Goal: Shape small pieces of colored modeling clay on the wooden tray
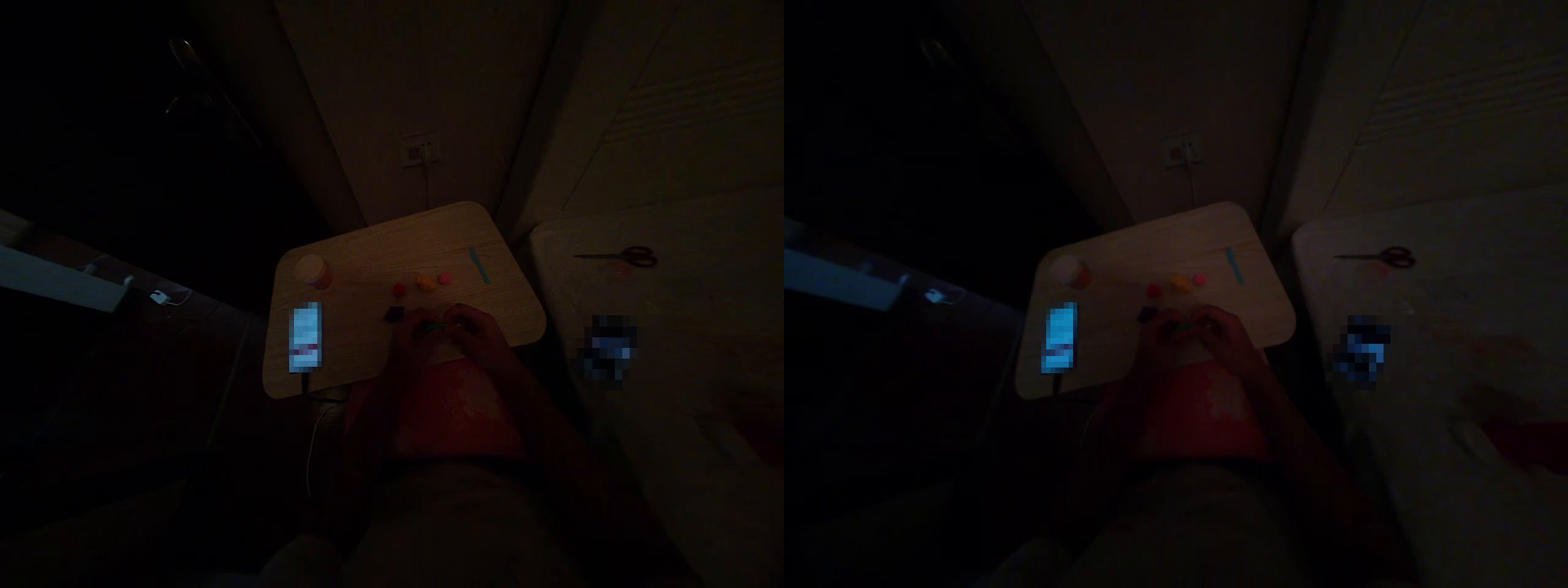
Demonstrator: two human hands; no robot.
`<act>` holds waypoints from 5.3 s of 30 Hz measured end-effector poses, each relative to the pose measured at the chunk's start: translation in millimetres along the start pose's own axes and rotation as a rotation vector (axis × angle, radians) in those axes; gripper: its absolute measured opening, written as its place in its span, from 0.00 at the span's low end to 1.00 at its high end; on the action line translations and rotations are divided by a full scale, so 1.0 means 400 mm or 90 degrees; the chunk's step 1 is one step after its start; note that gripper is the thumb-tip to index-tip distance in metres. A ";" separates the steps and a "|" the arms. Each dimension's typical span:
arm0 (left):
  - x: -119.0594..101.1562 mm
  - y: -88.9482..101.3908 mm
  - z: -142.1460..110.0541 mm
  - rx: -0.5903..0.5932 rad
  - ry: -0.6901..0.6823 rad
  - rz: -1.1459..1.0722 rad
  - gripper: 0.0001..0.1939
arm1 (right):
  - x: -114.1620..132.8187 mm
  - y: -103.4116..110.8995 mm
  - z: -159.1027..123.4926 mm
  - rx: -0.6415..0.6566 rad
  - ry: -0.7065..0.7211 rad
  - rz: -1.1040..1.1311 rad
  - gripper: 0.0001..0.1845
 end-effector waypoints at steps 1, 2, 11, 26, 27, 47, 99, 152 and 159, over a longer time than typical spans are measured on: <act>-0.002 0.000 -0.001 0.008 -0.001 -0.007 0.18 | -0.001 0.000 -0.001 0.000 -0.008 0.006 0.12; -0.003 0.000 -0.002 0.013 -0.002 -0.011 0.19 | -0.002 0.000 -0.001 0.000 -0.014 0.009 0.12; -0.001 -0.002 0.002 -0.017 0.008 -0.023 0.16 | -0.006 -0.005 -0.002 0.018 -0.011 -0.011 0.11; 0.002 0.003 0.004 -0.012 0.005 -0.044 0.18 | 0.003 -0.004 -0.005 0.006 0.019 -0.026 0.11; 0.003 0.004 0.005 -0.008 -0.001 -0.044 0.18 | 0.004 -0.004 -0.004 0.010 0.021 -0.033 0.11; -0.014 0.000 0.006 0.099 -0.062 0.091 0.22 | -0.008 -0.004 -0.001 0.034 0.073 -0.138 0.04; -0.029 0.000 -0.002 0.071 -0.035 0.086 0.22 | -0.020 -0.002 -0.004 -0.047 -0.037 0.084 0.14; -0.001 0.002 -0.003 0.008 -0.045 0.086 0.10 | -0.011 -0.001 0.006 -0.019 0.033 -0.043 0.08; 0.006 -0.001 0.000 0.011 -0.046 0.056 0.13 | 0.001 -0.004 0.002 -0.038 0.052 -0.078 0.06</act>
Point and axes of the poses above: each hand's wrist, its own z-axis towards the middle knuckle, its own y-axis out of the back of the hand, x = y × z, the point moved 1 cm from there along z, towards the middle knuckle, and after that the axes turned 15 degrees about x, right-handed, at the moved point
